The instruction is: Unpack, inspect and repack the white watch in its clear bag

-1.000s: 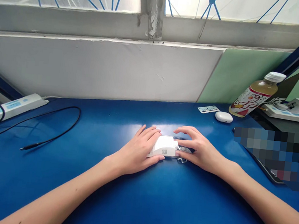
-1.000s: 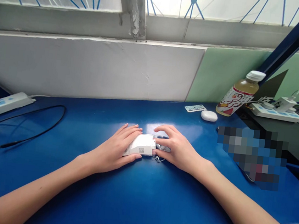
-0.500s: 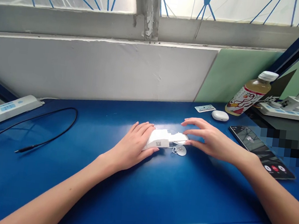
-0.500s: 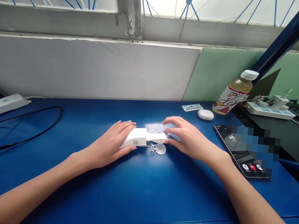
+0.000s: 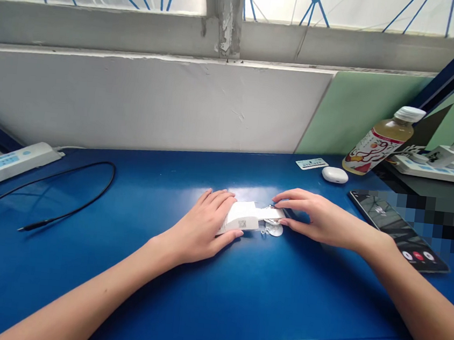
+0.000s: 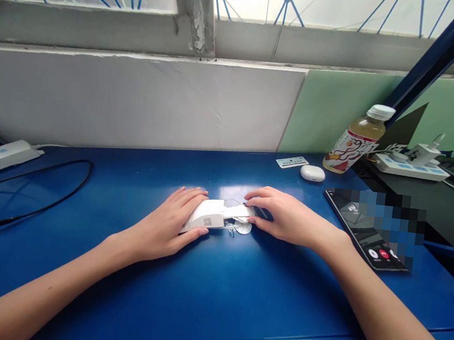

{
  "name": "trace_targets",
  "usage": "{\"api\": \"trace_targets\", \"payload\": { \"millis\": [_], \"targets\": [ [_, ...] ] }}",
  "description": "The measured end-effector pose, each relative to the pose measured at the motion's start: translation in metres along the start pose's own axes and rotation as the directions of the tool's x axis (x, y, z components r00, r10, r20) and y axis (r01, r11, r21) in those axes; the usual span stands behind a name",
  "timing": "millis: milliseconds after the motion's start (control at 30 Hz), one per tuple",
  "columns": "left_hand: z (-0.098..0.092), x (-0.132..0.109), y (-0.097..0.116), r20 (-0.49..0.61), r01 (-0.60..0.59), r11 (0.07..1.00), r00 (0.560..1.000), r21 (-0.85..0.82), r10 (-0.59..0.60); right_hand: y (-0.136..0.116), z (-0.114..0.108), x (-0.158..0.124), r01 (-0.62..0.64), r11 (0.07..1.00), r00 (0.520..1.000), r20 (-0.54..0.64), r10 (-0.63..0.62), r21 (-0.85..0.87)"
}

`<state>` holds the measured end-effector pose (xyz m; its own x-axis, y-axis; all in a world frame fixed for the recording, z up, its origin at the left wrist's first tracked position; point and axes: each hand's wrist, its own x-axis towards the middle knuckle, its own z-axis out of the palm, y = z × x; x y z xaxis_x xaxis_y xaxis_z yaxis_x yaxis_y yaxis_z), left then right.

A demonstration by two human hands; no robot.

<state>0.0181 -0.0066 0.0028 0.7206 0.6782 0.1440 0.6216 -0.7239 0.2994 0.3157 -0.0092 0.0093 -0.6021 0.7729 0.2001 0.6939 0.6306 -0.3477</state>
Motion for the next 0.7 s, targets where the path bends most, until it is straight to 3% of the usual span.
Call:
{"api": "trace_targets", "payload": {
  "millis": [200,433,700],
  "targets": [
    [0.002,0.0,0.004,-0.005,-0.005,1.0,1.0,0.027,0.005,-0.011,0.008,0.004,0.08,0.997,0.994,-0.071,-0.08,-0.003],
    [0.002,-0.001,0.004,-0.026,-0.023,0.997,0.999,-0.074,0.022,-0.018,0.027,0.007,0.04,0.999,0.997,-0.063,-0.038,0.031],
    [-0.001,0.002,0.006,-0.019,-0.023,0.999,1.0,-0.036,0.022,-0.017,0.02,0.006,0.031,0.999,0.999,-0.034,-0.03,0.028]
  ]
}}
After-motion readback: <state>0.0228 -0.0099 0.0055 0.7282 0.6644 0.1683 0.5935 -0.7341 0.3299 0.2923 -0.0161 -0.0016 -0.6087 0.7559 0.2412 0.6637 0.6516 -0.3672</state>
